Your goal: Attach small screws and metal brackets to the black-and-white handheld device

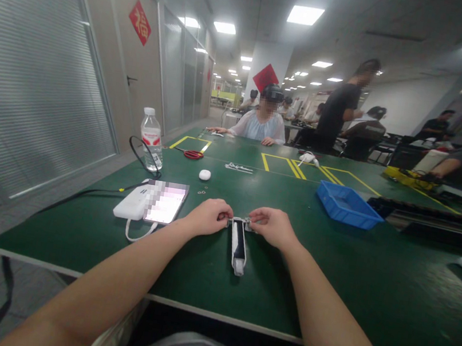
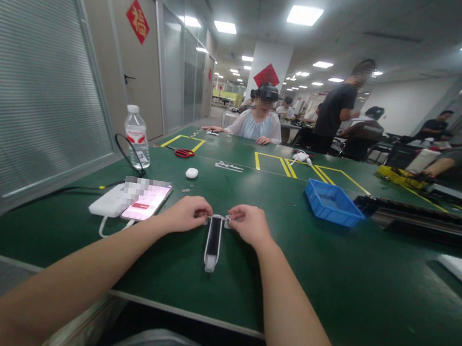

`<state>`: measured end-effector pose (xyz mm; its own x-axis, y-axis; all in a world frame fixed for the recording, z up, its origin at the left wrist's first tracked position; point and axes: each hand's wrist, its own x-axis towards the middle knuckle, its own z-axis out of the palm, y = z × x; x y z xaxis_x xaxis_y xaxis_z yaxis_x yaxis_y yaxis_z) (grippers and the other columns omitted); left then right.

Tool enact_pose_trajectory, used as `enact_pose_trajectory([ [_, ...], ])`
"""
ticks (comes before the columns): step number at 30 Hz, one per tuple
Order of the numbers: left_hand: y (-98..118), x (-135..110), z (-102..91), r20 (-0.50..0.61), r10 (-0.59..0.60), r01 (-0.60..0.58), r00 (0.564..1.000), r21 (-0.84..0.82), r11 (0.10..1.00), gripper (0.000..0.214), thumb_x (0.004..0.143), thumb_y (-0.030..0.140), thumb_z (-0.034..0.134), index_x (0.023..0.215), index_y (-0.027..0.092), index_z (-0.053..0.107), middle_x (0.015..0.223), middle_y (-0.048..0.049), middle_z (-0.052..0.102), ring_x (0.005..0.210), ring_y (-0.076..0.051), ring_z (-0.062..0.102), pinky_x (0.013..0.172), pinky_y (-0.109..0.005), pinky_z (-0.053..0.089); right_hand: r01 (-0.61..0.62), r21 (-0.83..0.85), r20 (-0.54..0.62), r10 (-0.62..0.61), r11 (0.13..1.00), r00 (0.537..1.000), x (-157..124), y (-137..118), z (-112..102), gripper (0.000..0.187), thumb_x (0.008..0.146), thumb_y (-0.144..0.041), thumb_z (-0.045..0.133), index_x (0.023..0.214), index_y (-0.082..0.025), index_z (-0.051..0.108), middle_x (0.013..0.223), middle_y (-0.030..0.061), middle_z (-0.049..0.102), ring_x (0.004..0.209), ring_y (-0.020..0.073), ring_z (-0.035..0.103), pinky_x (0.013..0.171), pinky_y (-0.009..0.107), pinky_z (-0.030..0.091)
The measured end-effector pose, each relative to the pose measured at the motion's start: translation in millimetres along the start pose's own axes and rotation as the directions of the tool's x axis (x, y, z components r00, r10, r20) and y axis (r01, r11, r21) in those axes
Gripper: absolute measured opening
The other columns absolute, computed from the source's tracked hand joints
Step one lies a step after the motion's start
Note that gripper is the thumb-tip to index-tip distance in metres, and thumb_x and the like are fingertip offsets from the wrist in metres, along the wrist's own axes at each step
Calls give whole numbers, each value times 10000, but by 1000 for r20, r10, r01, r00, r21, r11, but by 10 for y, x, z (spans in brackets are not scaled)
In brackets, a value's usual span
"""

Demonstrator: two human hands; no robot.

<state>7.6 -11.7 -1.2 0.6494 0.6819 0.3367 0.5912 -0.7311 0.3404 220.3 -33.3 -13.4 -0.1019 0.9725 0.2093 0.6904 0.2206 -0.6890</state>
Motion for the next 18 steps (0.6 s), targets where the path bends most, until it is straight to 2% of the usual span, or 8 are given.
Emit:
enact_pose_trajectory([
  [7,-10,-1,4,1,4,-4,1000,5,1000,187,718,101,540,846,152,665,754,-20,592,676,-119,529,640,-219,415,4,-32,-2,-4,999,1000,-1,3,3,210,666,-142,663,874,-161,688,768,34,718,647,132,657,645,242,507],
  [13,-17,1,16,-8,6,-6,1000,9,1000,182,713,105,539,836,149,666,739,-18,588,669,-119,520,633,-219,406,5,-167,-24,-9,986,1000,-11,-30,-29,116,678,-242,679,773,-182,708,731,16,707,623,130,624,603,239,457],
  [18,-7,-4,7,-3,6,-6,1000,10,1000,174,724,116,539,838,151,666,737,-16,584,667,-119,520,634,-221,407,0,-182,-14,-2,983,1000,-9,-9,-27,107,693,-275,667,721,-185,718,690,21,697,624,133,609,592,235,440],
])
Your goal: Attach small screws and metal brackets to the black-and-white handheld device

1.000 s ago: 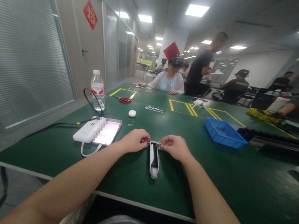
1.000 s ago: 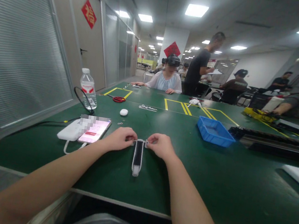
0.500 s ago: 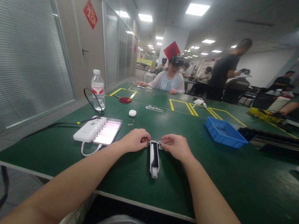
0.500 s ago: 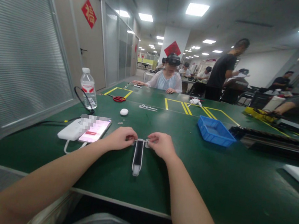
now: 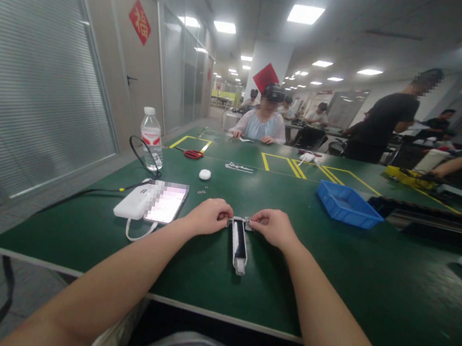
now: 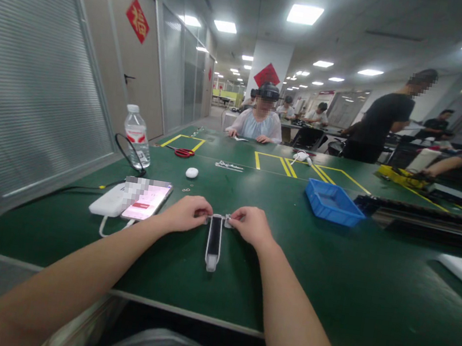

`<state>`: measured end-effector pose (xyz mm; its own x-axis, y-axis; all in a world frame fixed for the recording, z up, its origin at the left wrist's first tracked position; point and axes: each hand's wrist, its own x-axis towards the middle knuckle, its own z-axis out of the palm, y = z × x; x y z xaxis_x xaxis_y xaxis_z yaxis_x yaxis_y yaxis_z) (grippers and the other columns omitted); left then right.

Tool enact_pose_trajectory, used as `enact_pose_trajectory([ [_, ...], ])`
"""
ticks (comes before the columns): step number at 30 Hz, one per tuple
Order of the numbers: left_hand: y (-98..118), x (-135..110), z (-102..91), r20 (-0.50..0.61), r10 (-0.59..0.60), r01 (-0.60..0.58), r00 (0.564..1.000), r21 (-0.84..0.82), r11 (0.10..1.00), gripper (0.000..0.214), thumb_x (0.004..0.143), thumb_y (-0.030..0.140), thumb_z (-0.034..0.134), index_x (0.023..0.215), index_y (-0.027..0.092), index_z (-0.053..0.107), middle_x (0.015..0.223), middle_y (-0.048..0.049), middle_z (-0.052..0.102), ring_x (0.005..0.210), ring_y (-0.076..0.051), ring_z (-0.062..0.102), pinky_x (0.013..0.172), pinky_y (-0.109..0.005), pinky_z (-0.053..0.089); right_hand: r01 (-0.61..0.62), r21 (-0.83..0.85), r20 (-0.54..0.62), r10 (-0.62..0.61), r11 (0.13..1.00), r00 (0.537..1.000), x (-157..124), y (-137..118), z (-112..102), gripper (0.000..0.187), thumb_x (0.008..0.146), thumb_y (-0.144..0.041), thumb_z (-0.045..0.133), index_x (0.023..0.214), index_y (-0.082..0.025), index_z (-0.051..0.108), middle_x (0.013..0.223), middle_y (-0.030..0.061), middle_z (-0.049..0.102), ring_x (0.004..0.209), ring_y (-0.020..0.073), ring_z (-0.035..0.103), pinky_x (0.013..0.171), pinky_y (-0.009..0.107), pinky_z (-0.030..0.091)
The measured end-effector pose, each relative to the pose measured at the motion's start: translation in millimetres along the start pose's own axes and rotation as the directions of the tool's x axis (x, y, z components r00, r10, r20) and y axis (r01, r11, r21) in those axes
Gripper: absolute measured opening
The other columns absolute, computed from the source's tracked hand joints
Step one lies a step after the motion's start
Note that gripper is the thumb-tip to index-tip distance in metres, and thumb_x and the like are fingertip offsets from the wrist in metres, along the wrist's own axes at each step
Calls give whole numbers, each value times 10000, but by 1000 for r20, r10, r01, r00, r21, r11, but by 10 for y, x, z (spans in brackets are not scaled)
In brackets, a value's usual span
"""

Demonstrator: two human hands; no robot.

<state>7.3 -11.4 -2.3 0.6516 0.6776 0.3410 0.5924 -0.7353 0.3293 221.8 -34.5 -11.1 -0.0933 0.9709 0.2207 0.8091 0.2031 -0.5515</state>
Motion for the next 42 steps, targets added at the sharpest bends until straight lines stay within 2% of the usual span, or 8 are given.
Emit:
enact_pose_trajectory([
  [16,1,-2,-6,2,0,0,1000,-2,1000,185,715,116,533,840,157,663,743,-16,584,679,-122,525,642,-218,415,26,11,46,-26,1000,999,-2,2,10,136,722,-267,617,789,-182,699,732,12,679,598,111,577,579,222,423],
  [31,6,4,-5,4,-5,5,1000,-6,1000,173,712,119,548,832,155,667,735,-14,582,670,-120,522,643,-218,416,69,-24,8,-69,997,998,-2,24,32,133,686,-257,648,783,-189,708,762,11,670,610,109,557,597,226,419],
  [42,-19,1,11,-11,15,-15,1000,-13,1000,170,717,122,544,831,155,665,733,-17,579,671,-121,518,634,-219,409,27,-9,8,-27,1000,1000,-6,-4,22,132,666,-243,660,774,-181,703,741,11,669,606,113,556,602,233,421],
])
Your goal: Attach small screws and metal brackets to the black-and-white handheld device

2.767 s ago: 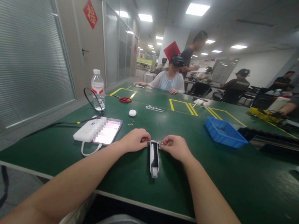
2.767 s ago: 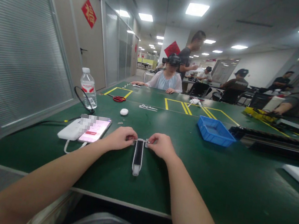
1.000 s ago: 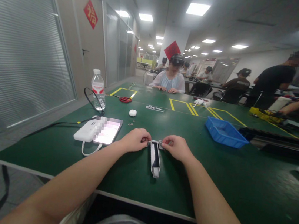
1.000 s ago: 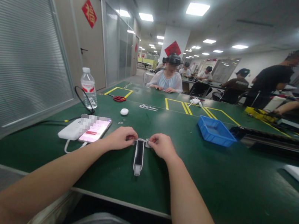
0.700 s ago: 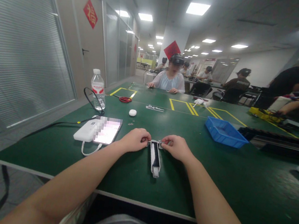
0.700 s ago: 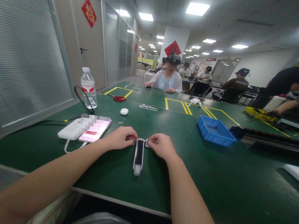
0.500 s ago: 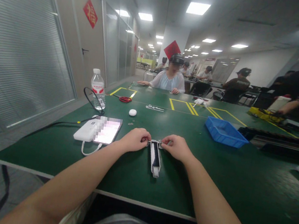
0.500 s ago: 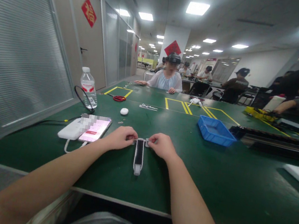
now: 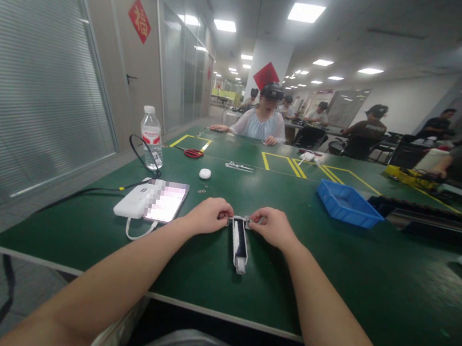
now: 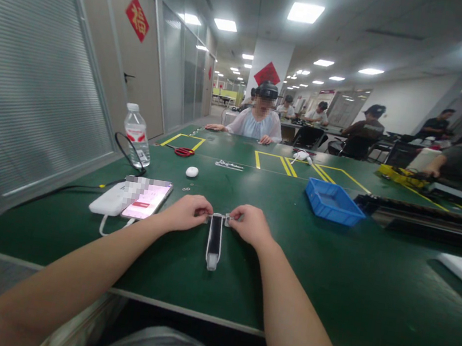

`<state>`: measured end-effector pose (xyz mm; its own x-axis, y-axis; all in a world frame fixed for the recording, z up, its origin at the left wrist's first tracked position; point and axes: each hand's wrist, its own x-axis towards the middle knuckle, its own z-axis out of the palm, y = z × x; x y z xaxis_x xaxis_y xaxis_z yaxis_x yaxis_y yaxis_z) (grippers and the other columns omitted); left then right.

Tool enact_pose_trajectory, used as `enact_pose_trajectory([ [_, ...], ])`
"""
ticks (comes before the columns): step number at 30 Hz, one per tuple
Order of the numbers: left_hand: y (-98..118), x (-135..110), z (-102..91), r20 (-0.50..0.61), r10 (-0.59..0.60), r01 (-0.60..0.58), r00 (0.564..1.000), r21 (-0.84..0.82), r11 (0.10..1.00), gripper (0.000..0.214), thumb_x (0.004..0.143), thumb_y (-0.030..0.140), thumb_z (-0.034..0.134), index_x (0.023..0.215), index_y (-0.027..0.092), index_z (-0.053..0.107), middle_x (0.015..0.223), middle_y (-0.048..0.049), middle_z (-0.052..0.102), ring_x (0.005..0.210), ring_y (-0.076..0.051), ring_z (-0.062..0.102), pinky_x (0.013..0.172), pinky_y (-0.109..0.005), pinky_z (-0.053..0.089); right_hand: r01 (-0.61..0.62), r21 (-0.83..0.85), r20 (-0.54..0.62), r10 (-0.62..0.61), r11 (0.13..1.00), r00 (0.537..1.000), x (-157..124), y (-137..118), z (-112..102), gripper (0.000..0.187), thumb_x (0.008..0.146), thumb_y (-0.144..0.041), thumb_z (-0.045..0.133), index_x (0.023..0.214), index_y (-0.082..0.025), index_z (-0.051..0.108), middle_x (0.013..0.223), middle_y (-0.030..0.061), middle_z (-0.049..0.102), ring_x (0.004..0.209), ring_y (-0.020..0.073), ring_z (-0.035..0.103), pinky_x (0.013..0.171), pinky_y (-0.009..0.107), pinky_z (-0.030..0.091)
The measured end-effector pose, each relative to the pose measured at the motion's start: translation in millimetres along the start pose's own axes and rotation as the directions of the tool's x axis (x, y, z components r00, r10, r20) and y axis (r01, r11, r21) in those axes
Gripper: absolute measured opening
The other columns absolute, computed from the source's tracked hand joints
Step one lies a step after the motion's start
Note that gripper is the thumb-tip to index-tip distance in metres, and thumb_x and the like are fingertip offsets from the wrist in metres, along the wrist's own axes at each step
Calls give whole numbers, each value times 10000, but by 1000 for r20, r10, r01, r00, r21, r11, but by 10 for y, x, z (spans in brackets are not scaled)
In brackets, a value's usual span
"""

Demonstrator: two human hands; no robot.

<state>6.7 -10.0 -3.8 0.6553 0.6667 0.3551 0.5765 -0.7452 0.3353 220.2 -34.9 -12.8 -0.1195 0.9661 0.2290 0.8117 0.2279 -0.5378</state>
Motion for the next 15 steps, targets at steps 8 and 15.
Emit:
enact_pose_trajectory([
  [8,7,3,-5,0,1,-1,1000,4,1000,179,716,119,540,835,152,669,733,-18,585,674,-122,522,635,-215,411,5,2,8,-5,1000,1000,-9,-27,-17,105,684,-235,663,756,-178,713,691,10,665,588,108,548,577,223,413],
  [15,1,5,1,7,-6,6,1000,11,1000,180,720,123,535,837,153,668,745,-20,588,678,-122,524,636,-214,412,29,-32,19,-29,999,999,-3,-22,-19,135,726,-239,630,803,-178,723,726,16,674,593,106,543,574,223,402],
])
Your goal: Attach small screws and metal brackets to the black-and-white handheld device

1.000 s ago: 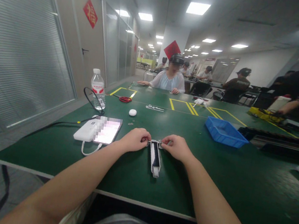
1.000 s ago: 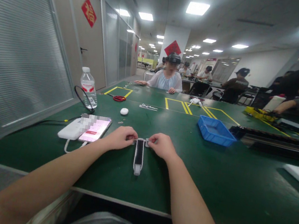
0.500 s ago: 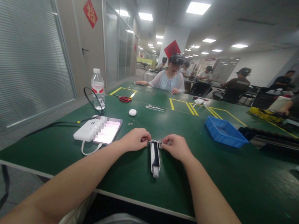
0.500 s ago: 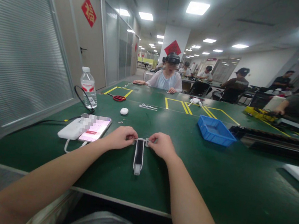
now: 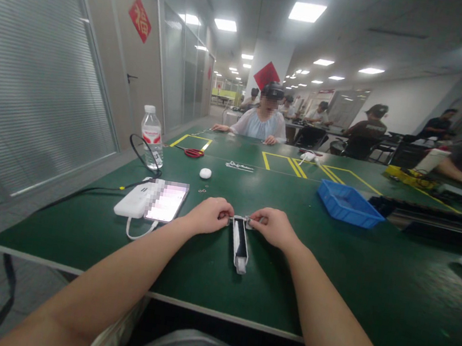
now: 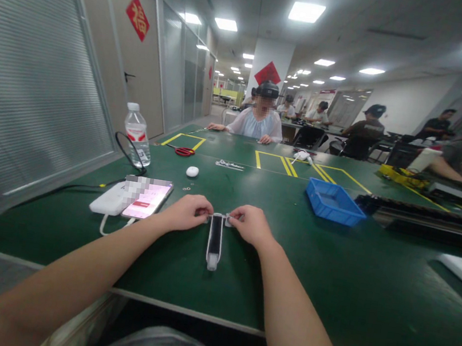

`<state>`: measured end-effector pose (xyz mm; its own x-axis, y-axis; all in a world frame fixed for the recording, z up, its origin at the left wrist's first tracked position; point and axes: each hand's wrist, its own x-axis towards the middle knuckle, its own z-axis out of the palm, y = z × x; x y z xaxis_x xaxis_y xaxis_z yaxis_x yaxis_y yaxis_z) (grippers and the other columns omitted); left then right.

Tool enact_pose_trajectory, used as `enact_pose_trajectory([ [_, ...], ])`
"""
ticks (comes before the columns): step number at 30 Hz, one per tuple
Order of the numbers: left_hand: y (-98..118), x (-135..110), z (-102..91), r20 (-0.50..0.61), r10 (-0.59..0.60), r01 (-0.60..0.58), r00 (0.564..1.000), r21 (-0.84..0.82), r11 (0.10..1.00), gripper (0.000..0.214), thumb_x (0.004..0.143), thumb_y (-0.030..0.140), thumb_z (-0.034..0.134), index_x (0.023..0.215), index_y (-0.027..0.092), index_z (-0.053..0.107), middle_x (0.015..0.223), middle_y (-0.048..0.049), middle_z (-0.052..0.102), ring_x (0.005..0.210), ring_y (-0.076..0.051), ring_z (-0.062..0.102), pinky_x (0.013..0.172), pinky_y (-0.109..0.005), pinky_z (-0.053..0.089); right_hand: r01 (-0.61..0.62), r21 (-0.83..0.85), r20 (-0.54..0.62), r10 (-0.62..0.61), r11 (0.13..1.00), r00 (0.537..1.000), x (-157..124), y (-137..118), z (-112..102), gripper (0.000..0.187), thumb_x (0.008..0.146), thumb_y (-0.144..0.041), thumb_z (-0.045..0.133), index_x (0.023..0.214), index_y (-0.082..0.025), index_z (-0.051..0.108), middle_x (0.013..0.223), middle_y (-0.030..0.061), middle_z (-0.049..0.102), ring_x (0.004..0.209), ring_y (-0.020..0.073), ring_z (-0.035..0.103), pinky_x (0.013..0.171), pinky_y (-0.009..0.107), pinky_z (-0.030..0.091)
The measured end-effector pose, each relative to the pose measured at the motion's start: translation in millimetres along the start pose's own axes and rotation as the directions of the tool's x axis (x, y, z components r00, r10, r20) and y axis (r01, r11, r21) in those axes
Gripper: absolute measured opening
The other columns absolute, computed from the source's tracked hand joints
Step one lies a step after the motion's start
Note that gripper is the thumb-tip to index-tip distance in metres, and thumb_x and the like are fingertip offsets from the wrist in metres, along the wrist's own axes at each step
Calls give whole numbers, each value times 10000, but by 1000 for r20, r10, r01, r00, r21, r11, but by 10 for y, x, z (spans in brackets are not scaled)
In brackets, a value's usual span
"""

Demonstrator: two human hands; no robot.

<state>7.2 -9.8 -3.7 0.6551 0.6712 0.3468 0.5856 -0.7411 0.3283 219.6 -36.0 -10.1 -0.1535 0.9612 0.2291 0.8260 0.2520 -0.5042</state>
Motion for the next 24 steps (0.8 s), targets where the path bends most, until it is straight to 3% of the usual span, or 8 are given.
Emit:
enact_pose_trajectory([
  [24,17,0,-13,7,1,-1,1000,6,1000,173,720,112,545,834,153,667,733,-16,585,665,-117,523,629,-213,409,-23,-4,-2,23,1000,1000,0,2,2,125,710,-254,646,777,-187,727,722,18,684,608,118,560,584,230,405],
])
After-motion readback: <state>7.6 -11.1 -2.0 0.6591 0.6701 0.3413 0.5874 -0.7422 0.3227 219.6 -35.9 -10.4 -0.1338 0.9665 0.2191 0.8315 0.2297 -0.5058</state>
